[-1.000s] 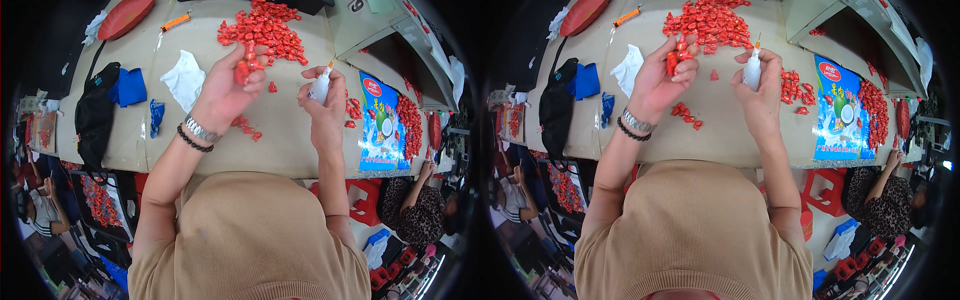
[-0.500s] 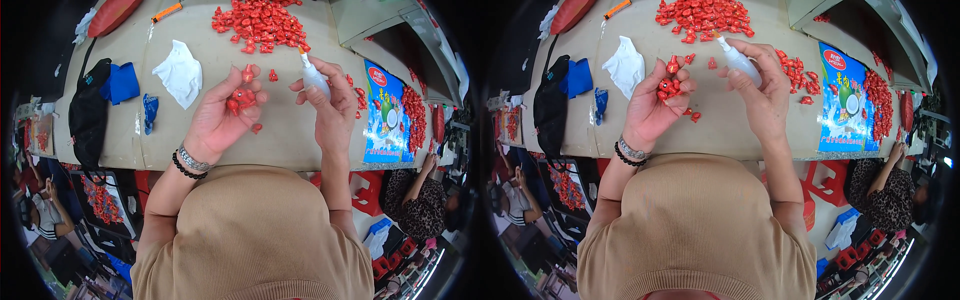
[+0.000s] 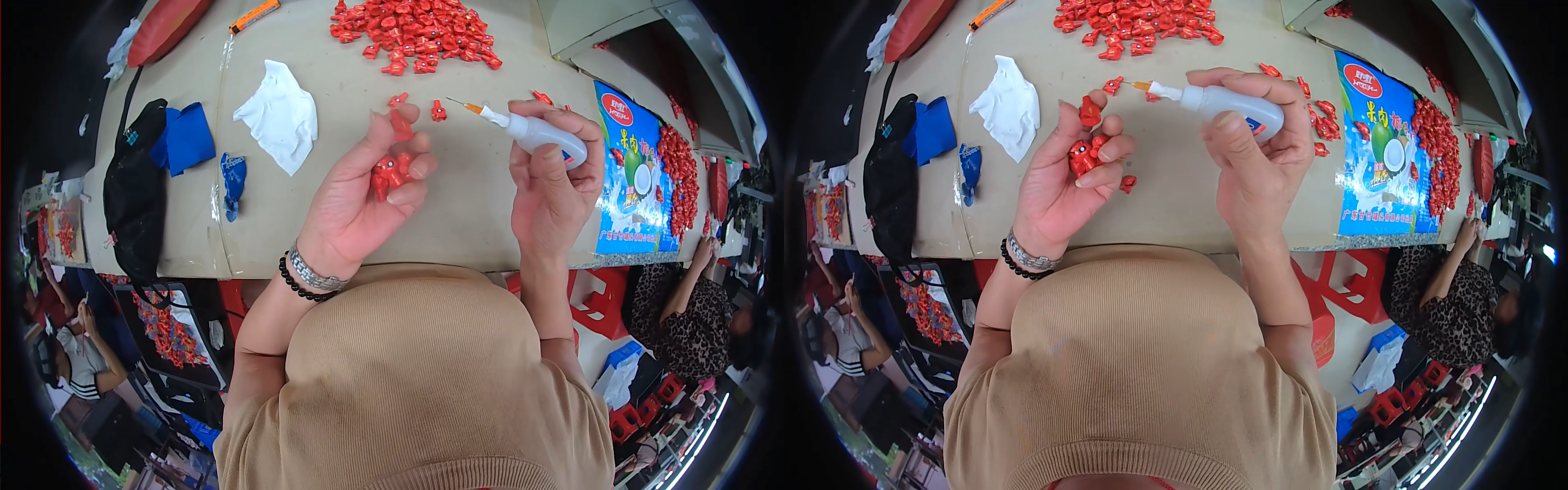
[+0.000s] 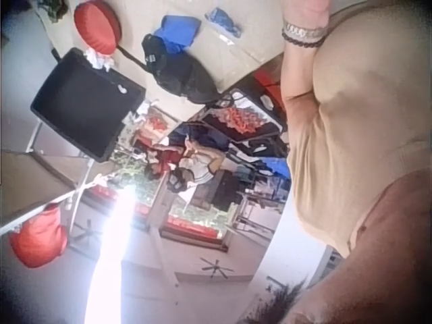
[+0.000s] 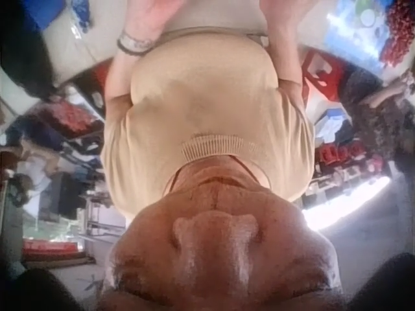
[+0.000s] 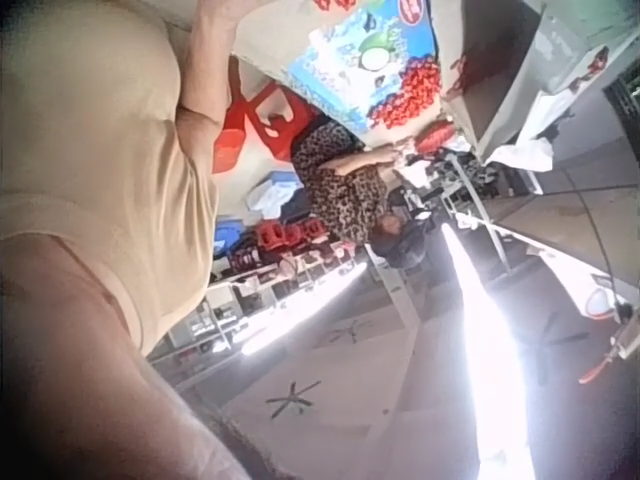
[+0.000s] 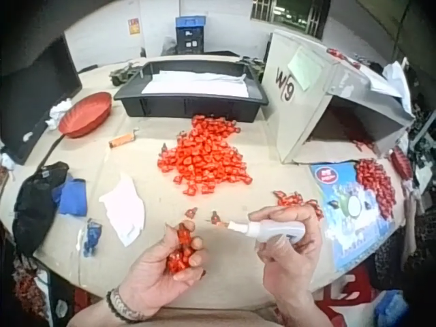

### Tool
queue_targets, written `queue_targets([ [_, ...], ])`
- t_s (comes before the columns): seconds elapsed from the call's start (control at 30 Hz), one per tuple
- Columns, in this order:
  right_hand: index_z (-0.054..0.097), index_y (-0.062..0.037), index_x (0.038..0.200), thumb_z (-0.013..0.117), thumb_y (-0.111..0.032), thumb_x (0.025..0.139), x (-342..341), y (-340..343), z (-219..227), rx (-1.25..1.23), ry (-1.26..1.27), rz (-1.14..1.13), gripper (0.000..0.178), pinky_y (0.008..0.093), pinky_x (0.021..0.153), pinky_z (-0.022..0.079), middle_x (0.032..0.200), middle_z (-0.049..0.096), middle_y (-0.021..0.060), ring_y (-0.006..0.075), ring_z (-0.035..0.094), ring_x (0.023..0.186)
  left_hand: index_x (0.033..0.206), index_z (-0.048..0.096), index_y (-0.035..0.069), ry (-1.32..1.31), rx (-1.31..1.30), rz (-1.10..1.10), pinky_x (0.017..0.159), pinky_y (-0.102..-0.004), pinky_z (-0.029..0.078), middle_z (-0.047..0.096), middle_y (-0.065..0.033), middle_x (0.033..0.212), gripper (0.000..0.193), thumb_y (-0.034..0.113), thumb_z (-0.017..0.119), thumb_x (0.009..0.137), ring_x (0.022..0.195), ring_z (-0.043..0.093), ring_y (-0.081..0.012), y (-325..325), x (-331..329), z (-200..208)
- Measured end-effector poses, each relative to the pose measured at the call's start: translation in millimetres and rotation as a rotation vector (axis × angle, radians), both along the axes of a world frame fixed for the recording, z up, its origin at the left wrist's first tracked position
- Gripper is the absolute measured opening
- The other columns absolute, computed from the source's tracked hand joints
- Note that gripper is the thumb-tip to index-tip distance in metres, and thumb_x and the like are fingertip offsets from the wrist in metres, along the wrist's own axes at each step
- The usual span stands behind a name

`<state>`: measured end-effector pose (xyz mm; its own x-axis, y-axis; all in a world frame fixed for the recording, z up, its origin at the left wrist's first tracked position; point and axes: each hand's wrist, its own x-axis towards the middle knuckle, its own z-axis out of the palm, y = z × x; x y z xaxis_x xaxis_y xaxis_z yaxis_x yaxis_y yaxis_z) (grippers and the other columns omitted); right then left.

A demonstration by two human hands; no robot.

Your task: The person applies adhesive from a dispenser bottle onto small plastic toy components and presses the pieces together by hand to assemble them.

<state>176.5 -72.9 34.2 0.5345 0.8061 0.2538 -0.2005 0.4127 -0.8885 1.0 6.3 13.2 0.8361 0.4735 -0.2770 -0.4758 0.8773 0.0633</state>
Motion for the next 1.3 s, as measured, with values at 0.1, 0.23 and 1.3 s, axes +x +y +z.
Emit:
queue_targets([
  [0.1, 0.051, -0.0027, 0.104, 0.067, -0.012, 0.086, -6, -3, 0, 0.072, -0.025, -0.023, 0.026, 0.0184, 0.05, 0.041, 0.098, 0.065, 0.0193, 0.0075, 0.051, 0.058, 0.113, 0.054, 0.007, -0.026, -0.013, 0.043, 0.051, -0.0224, 0.037, 0.059, -0.0058, 0.098, 0.028, 0.029, 0.054, 0.096, 0.074, 0.049, -0.0154, -4, 0, -4],
  [0.23, 0.049, -0.0041, 0.105, 0.061, -0.015, 0.09, -3, -8, -5, 0.132, -0.287, -0.09, 0.022, 0.0182, 0.046, 0.038, 0.099, 0.063, 0.0244, 0.0123, 0.054, 0.06, 0.109, 0.057, 0.005, -0.007, -0.057, 0.007, 0.049, -0.0235, 0.035, 0.059, -0.0061, 0.092, 0.021, 0.02, 0.055, 0.094, 0.071, 0.047, -0.0164, -3, -3, -4],
  [1.3, 0.055, 0.0032, 0.095, 0.066, 0.008, 0.071, -16, -7, -7, 0.164, -0.593, -0.146, 0.026, 0.0293, 0.069, 0.052, 0.09, 0.067, 0.0209, 0.0225, 0.065, 0.081, 0.113, 0.057, 0.002, 0.0, 0.087, -0.051, 0.044, -0.0215, 0.033, 0.058, -0.0076, 0.09, 0.025, 0.02, 0.051, 0.096, 0.067, 0.049, -0.0137, -8, -3, -6],
])
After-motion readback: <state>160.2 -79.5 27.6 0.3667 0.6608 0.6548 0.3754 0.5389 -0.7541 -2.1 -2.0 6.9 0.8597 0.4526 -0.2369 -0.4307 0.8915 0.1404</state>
